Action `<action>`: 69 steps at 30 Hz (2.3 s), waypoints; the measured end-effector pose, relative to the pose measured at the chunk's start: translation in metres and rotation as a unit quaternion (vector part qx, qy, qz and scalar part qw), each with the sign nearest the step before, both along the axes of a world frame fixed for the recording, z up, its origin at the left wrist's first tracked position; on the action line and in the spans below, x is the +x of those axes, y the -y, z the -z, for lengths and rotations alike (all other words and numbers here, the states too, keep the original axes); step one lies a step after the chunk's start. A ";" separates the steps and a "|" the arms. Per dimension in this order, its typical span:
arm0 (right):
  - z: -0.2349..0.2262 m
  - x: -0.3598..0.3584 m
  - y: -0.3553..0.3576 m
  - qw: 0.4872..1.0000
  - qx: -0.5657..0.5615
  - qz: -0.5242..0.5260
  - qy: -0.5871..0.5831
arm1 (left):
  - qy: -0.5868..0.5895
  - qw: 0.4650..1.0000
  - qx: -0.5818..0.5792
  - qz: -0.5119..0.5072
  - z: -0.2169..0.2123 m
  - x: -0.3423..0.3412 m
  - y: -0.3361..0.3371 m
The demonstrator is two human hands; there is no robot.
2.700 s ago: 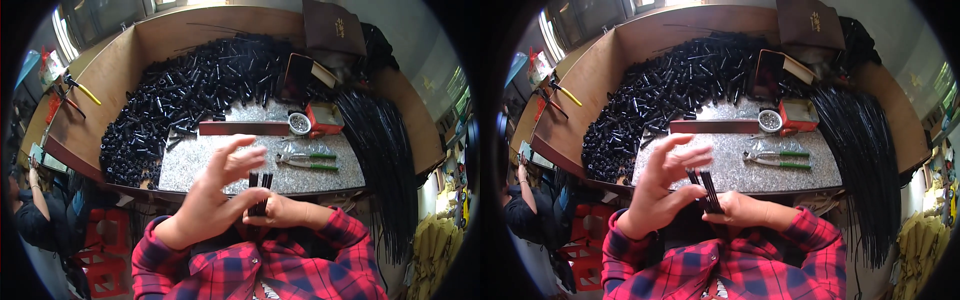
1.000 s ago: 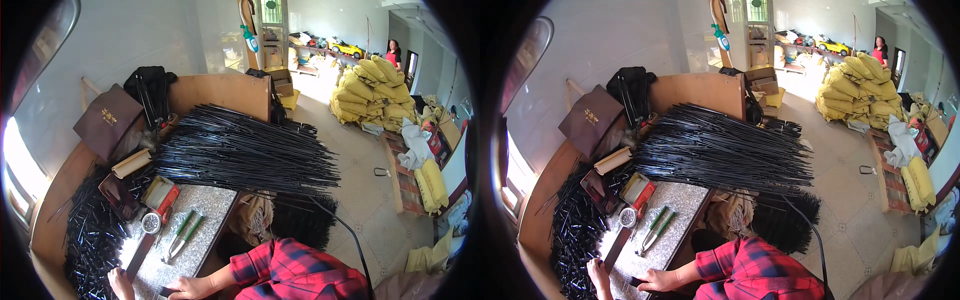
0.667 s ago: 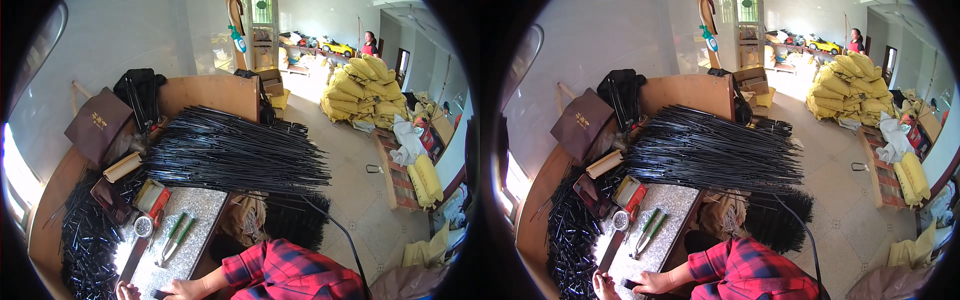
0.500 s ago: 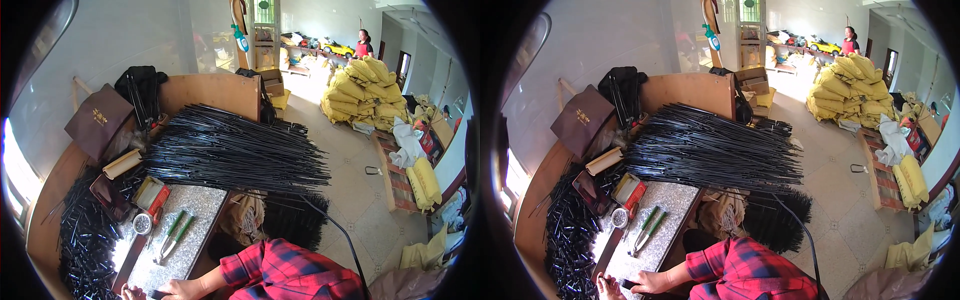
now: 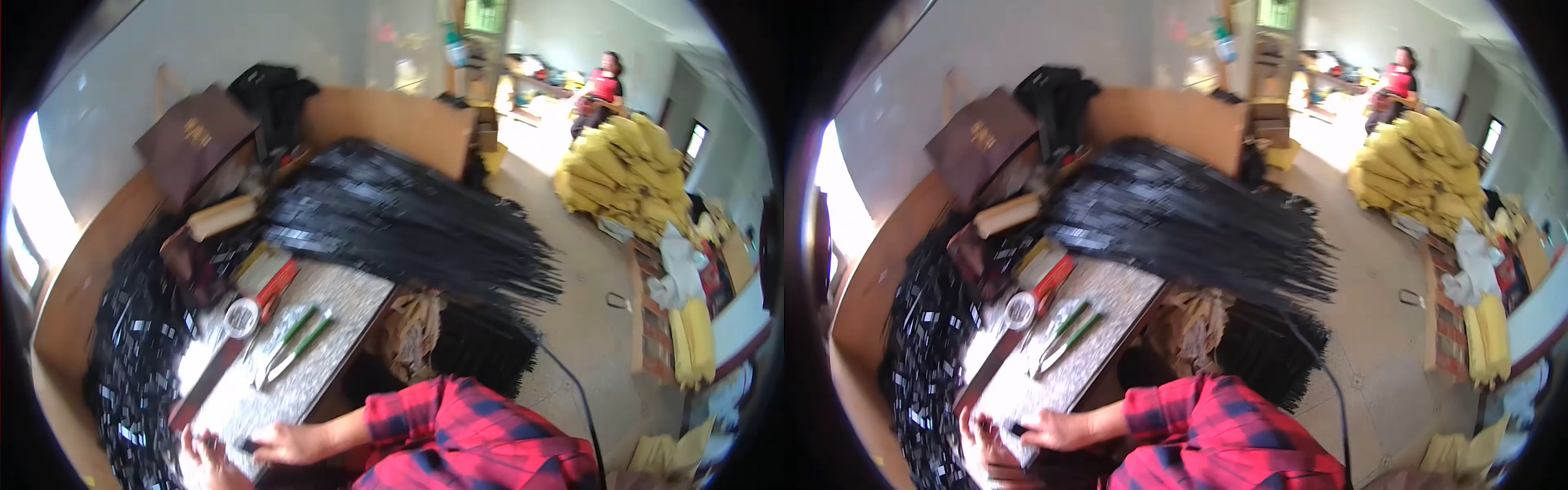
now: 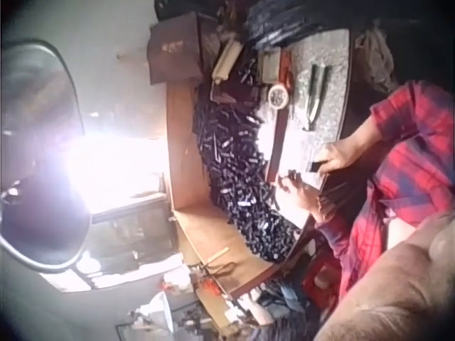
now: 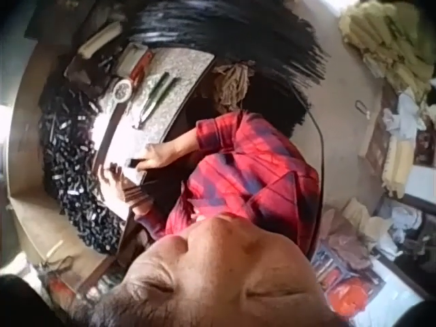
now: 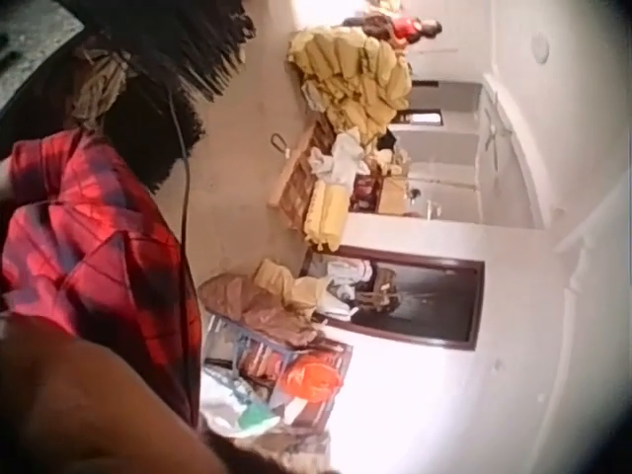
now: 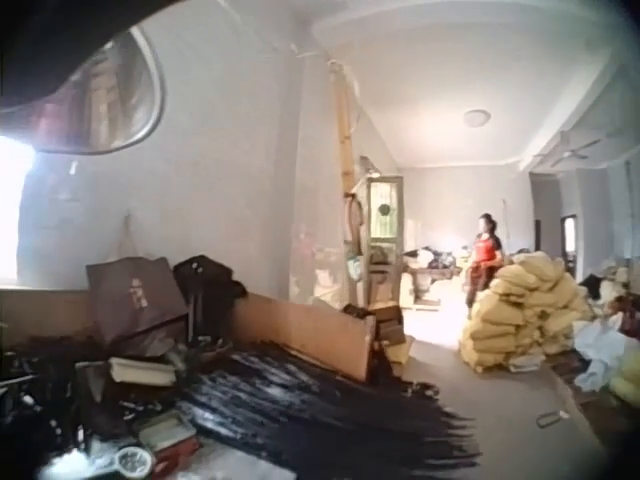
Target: Assembling black plastic components into base units and trimming excess material using pliers.
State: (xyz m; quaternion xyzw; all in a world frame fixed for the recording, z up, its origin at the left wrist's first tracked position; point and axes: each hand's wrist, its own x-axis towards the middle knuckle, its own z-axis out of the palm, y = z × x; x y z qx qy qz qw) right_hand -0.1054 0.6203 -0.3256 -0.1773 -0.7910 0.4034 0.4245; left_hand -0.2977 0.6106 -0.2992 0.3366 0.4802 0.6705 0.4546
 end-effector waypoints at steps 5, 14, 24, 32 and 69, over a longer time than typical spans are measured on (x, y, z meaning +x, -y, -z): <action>-0.017 0.022 -0.004 0.998 -0.039 0.047 0.034 | -0.416 0.909 0.003 -0.004 0.015 0.023 0.030; -0.031 0.013 -0.002 0.956 -0.286 -0.004 0.059 | 0.077 0.996 -0.039 0.025 -0.005 0.048 0.041; -0.026 0.011 -0.006 0.948 -0.308 -0.030 0.070 | 0.048 0.999 -0.001 0.019 -0.006 0.055 0.034; -0.020 0.010 -0.009 0.943 -0.325 -0.049 0.060 | 0.299 0.951 -0.018 0.081 0.000 0.032 0.031; -0.032 0.006 -0.006 0.954 -0.282 -0.057 0.087 | 0.283 0.949 0.005 0.137 -0.001 0.019 0.023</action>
